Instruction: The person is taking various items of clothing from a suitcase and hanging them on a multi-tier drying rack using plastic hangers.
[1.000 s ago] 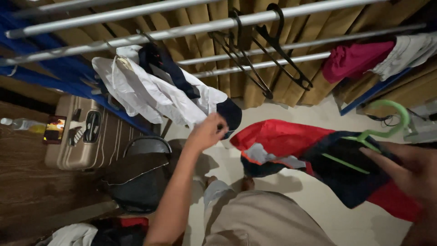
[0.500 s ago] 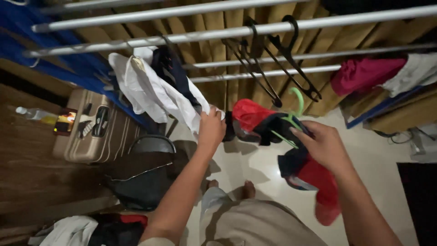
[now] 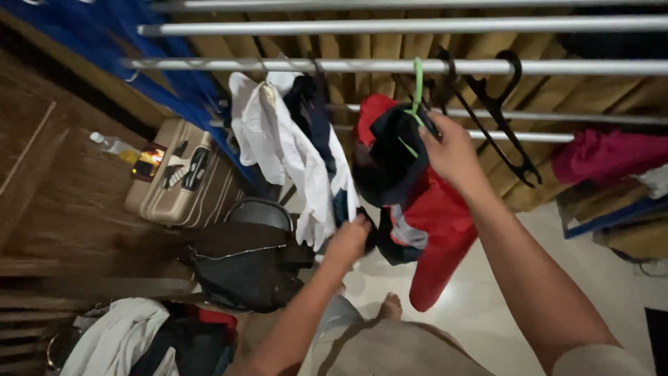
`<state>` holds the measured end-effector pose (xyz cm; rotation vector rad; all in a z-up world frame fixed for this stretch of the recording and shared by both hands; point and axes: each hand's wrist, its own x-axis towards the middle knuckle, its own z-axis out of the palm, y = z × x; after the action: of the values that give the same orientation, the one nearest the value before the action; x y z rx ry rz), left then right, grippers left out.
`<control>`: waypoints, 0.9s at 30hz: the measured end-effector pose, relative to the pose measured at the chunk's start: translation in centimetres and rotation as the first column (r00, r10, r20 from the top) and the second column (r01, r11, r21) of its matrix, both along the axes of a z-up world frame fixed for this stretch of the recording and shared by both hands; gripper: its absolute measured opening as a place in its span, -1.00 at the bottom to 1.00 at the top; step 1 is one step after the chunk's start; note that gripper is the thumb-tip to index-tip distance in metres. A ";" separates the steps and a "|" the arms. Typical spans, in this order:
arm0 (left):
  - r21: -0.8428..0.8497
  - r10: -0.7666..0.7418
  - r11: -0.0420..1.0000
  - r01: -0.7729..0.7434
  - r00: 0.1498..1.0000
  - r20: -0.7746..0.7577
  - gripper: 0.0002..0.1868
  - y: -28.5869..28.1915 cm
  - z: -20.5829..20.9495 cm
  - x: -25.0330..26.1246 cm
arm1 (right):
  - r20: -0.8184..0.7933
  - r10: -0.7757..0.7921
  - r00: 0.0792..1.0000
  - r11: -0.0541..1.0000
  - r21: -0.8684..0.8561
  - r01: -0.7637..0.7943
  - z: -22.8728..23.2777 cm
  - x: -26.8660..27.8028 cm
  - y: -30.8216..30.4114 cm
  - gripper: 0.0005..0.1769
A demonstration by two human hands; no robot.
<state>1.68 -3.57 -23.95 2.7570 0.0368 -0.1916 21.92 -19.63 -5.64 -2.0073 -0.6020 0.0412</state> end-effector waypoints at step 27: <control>-0.199 -0.135 0.972 0.124 0.990 -0.041 -0.67 -3.5 -2.4 -5.8 | 0.248 0.149 0.957 0.987 -0.098 -0.128 -5.5 2.6 7.3 -0.56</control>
<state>-4.08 -7.12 -26.38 2.5580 -0.1405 -0.2893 24.50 -12.38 -11.16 -2.0614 -0.9181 -0.1114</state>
